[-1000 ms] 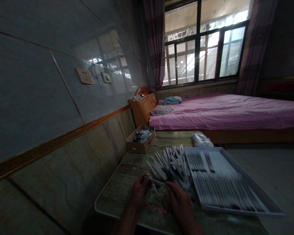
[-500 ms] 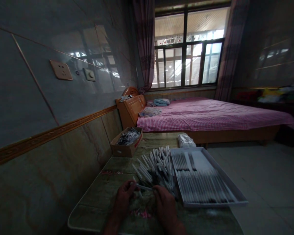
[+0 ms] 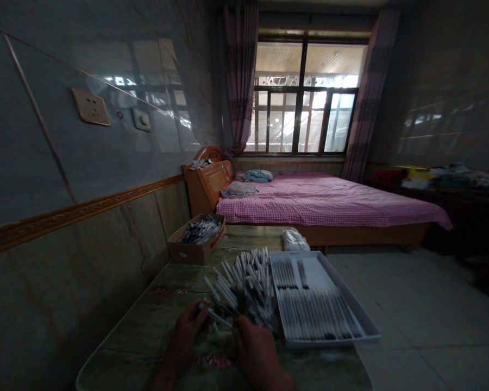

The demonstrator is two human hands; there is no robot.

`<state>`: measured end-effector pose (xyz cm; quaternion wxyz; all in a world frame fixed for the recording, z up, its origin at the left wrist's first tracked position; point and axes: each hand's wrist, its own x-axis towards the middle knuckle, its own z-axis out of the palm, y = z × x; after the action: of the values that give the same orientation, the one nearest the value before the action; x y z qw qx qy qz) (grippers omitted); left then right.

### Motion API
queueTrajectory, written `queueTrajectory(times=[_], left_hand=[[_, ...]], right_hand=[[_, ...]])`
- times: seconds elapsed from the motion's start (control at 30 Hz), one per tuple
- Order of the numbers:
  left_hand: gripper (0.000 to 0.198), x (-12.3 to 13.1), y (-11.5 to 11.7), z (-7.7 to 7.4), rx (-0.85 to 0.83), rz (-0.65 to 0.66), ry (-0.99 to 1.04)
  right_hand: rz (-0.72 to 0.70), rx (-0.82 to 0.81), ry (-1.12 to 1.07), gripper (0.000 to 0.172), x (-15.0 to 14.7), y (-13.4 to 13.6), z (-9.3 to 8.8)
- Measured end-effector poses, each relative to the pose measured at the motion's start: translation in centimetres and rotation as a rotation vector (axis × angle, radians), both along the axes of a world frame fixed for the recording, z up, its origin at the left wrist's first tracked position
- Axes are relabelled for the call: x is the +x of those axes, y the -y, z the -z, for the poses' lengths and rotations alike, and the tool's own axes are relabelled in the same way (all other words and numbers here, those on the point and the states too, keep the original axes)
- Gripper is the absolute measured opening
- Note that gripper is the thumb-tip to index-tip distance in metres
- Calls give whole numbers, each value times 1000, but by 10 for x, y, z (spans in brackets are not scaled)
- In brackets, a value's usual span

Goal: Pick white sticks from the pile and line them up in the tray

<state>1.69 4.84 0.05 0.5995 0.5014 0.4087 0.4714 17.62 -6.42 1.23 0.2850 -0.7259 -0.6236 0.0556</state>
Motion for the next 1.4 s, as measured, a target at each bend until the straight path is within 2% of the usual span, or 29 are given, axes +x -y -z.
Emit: queueTrajectory(times=[0.1,0.2,0.27,0.37,0.43,0.5,0.53,0.63,0.87,1.03,1.4], left_hand=[[50,0,-1,4,-15,59,21],[62,-2,2,4,-9,92,72],[67,-2,3,4,-24,67,111],[67,-2,3,4,-55,12,138],[65,0,1,5,-53,-6,124],[62,1,-1,7,-46,-13,90],[60,2,-2,8,-43,-14,73],[57,3,-5,12,-29,-19,57],[51,4,-8,16,-26,-17,74],[51,5,-9,15,-44,-23,53],[50,6,-6,8,-57,-9,55]], right_hand=[[-10,-77,30,18,5,5,-4],[-35,6,-93,16,22,10,-8],[-15,112,-210,15,44,14,-14],[110,207,-298,23,92,15,-30],[197,147,-258,29,129,13,-40],[279,19,-162,34,161,9,-48],[343,-59,-117,35,174,6,-50],[457,-164,-58,34,200,-5,-49],[541,-324,1,33,213,-38,-38],[562,-357,43,35,214,-54,-33],[535,-342,149,38,226,-51,-22]])
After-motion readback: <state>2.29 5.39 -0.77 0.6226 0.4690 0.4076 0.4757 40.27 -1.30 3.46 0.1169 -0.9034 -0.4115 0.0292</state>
